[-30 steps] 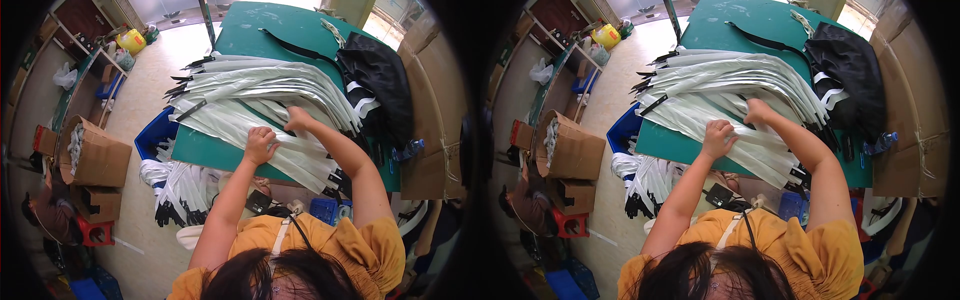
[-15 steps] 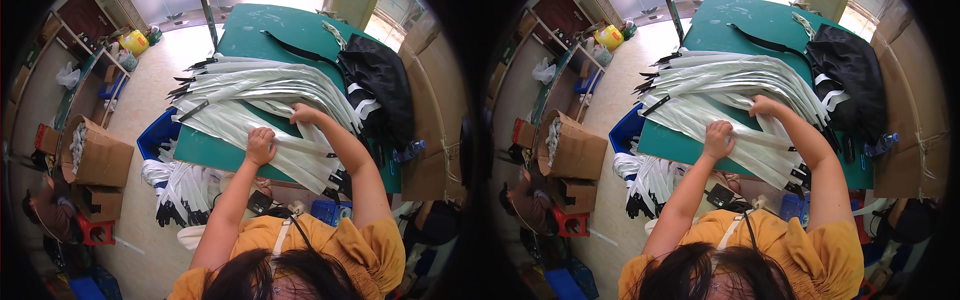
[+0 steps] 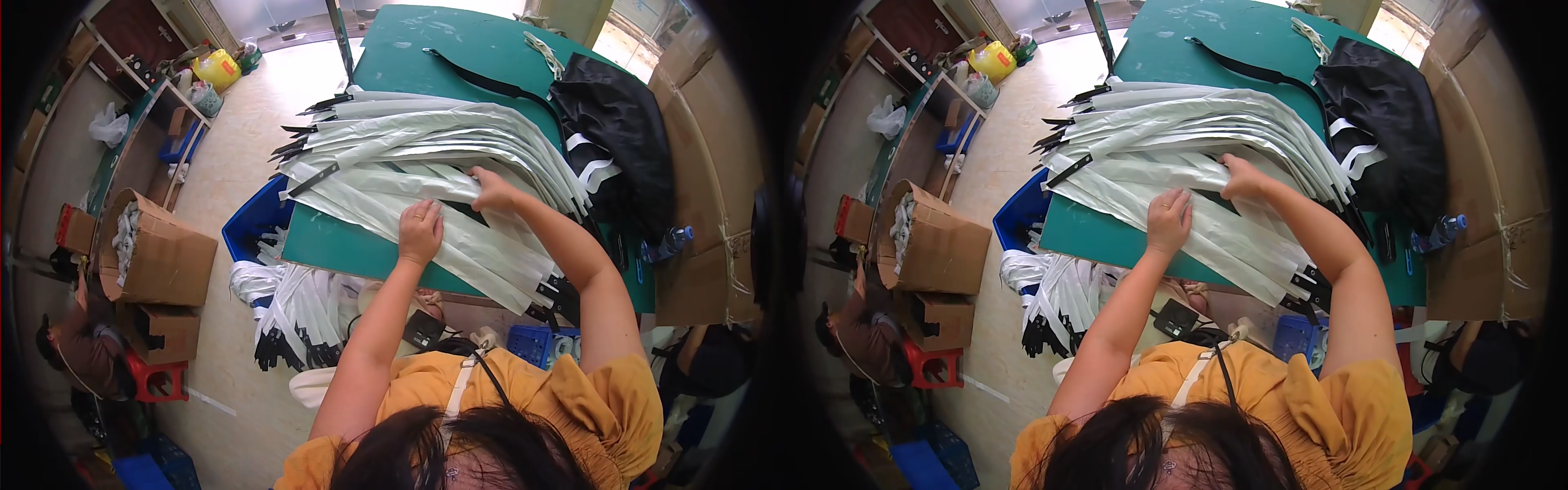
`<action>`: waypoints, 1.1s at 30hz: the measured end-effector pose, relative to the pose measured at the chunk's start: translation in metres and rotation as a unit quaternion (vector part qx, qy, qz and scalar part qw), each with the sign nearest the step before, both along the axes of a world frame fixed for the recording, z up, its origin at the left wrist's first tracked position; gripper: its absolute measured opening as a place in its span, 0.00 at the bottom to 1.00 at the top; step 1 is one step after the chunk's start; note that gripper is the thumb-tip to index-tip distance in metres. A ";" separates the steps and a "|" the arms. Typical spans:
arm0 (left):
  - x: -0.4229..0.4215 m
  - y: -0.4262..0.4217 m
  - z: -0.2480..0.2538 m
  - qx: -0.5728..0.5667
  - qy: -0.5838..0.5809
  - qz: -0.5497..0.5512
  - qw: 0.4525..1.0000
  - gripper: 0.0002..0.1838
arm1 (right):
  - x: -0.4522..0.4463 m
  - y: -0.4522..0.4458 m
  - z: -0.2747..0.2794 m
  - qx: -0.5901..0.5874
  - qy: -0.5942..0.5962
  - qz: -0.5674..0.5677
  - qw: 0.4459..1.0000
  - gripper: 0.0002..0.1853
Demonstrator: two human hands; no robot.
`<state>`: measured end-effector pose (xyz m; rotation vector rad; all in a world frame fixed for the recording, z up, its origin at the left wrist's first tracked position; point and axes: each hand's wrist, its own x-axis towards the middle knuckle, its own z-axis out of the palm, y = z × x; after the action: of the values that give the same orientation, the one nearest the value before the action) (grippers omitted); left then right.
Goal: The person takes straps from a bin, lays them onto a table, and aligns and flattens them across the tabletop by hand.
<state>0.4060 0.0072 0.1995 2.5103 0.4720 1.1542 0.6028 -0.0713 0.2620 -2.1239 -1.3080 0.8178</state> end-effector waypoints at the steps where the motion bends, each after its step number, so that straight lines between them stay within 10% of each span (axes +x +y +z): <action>1: 0.000 0.001 0.002 0.010 -0.005 -0.002 1.000 0.11 | 0.005 0.002 0.003 0.005 0.019 -0.016 1.000 0.37; 7: -0.007 -0.001 0.016 -0.031 0.048 -0.066 0.996 0.12 | 0.016 0.002 -0.010 0.131 -0.238 -0.039 0.961 0.23; 10: -0.009 -0.001 0.017 -0.044 0.052 -0.075 0.995 0.12 | -0.005 -0.009 -0.005 0.313 -0.512 0.160 0.784 0.17; 12: -0.009 -0.001 0.015 -0.069 0.053 -0.086 0.992 0.12 | -0.020 -0.019 -0.014 0.263 -0.424 0.272 0.823 0.11; 17: -0.022 0.000 0.013 -0.072 0.052 -0.113 0.990 0.13 | -0.051 -0.038 -0.010 0.129 -0.062 0.018 0.989 0.10; 33: -0.042 0.003 0.020 -0.018 0.065 -0.156 0.985 0.07 | -0.103 -0.072 -0.008 0.157 -0.203 -0.026 0.966 0.10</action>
<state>0.3638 0.0104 0.2198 2.5226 0.1210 0.8593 0.4994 -0.1428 0.2537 -2.1164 -1.4583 0.1341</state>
